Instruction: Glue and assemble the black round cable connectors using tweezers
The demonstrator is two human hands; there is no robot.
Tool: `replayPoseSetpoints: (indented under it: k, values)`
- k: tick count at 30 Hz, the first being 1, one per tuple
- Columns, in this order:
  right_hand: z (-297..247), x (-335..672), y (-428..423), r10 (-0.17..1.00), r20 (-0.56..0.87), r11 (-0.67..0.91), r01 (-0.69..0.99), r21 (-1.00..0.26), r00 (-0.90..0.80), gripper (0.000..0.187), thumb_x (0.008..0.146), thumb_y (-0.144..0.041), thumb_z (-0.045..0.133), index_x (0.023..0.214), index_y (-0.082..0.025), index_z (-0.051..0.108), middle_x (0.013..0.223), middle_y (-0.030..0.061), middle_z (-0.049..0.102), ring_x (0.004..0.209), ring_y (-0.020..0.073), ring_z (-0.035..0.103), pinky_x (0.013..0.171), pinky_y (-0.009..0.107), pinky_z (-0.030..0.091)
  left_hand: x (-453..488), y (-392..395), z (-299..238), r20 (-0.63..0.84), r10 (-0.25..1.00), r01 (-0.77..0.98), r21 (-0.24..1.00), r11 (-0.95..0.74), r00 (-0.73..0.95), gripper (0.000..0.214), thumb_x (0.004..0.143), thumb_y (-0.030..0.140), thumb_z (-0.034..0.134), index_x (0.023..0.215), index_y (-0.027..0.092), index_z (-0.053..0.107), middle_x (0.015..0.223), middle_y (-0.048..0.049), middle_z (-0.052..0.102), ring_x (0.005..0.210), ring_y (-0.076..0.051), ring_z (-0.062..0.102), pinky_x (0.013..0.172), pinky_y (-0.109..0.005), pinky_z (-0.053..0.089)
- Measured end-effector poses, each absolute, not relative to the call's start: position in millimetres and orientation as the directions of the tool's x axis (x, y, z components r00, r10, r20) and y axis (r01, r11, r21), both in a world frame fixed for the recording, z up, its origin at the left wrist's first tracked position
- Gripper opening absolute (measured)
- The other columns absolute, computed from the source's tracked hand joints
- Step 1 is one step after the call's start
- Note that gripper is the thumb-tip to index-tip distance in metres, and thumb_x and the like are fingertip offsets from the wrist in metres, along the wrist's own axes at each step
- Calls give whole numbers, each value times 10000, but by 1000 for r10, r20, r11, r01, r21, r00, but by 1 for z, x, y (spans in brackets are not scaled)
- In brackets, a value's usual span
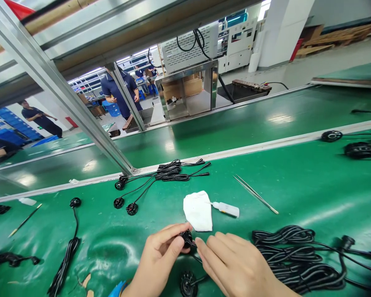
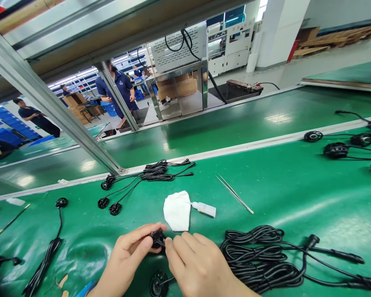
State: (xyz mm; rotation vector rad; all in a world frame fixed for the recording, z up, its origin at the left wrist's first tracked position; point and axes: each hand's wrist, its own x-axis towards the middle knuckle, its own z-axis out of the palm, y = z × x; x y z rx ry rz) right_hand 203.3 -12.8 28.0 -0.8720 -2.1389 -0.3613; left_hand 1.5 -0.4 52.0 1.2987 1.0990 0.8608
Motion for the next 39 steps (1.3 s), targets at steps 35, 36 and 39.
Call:
replayPoseSetpoints:
  k: [35, 36, 39]
  values:
    - [25, 193, -19, 532, 753, 694, 709, -127, -387, 181, 936, -104, 545, 777, -178, 587, 602, -4, 520, 551, 155, 481, 562, 325, 286, 8, -23, 38, -38, 956, 28, 999, 31, 291, 400, 977, 353, 546, 1371, 318, 608, 1425, -74, 624, 1241, -314, 632, 992, -427, 574]
    - [24, 193, -19, 535, 750, 694, 709, -128, -389, 195, 939, -107, 540, 763, -183, 576, 600, -5, 514, 550, 155, 475, 563, 325, 282, 7, -23, 38, -11, 959, 104, 994, -19, 282, 395, 978, 326, 544, 1367, 322, 612, 1430, -68, 620, 1268, -313, 614, 1036, -436, 543]
    - [21, 192, -19, 547, 745, 692, 707, -146, -381, 201, 944, -105, 519, 766, -184, 568, 609, -1, 514, 559, 159, 476, 568, 327, 278, 5, -22, 36, 96, 950, 291, 939, -186, 296, 380, 974, 260, 542, 1335, 323, 643, 1404, -58, 640, 1331, -307, 562, 1146, -466, 431]
